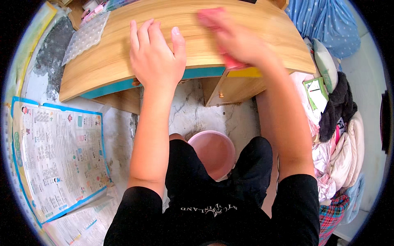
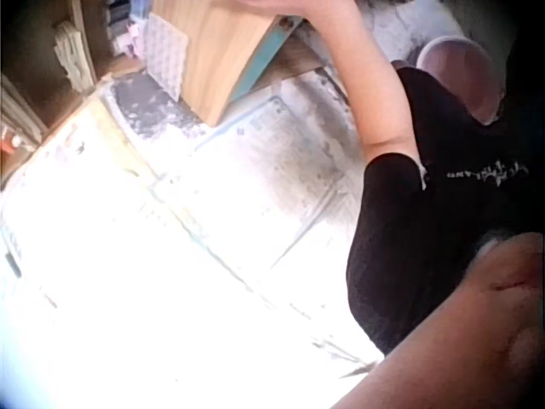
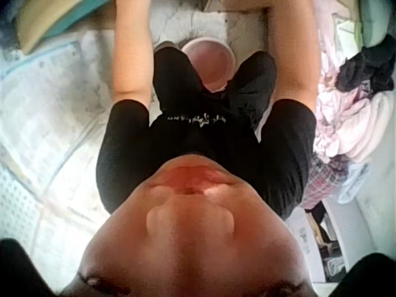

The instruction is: The person washes and wrings a cloth in a basin of water, then wipes the top and side surfaces of a wooden desk and the front of a yellow drawer.

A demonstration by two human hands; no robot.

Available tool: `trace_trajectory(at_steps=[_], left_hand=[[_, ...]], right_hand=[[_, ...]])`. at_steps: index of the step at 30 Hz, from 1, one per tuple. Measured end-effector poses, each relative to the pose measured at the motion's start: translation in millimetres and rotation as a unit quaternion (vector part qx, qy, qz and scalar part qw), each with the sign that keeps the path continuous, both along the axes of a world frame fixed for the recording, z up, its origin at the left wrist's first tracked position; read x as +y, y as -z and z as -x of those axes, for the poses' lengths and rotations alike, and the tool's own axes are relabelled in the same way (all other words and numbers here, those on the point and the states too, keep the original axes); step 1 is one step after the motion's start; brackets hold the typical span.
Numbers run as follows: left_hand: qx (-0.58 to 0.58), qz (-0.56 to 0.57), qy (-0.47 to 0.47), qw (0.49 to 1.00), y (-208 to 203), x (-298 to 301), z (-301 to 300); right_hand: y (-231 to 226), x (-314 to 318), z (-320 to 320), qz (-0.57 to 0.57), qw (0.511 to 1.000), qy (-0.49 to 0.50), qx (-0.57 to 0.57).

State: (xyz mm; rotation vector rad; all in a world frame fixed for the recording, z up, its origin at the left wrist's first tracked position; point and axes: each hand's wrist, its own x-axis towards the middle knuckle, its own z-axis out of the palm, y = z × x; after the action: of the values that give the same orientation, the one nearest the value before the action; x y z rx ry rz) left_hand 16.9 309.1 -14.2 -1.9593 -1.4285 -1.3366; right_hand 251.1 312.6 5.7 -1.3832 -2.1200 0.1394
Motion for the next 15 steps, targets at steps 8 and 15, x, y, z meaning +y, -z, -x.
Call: trace_trajectory(at_steps=[8,15], left_hand=[[0.015,0.013,0.002,1.000,4,1,-14],[-0.032,-0.009,0.051,0.998,5,2,-9]], right_hand=[[-14,-21,-175,0.062,0.917,0.385,-0.084],[12,26,53,-0.136,0.990,-0.003,-0.024]])
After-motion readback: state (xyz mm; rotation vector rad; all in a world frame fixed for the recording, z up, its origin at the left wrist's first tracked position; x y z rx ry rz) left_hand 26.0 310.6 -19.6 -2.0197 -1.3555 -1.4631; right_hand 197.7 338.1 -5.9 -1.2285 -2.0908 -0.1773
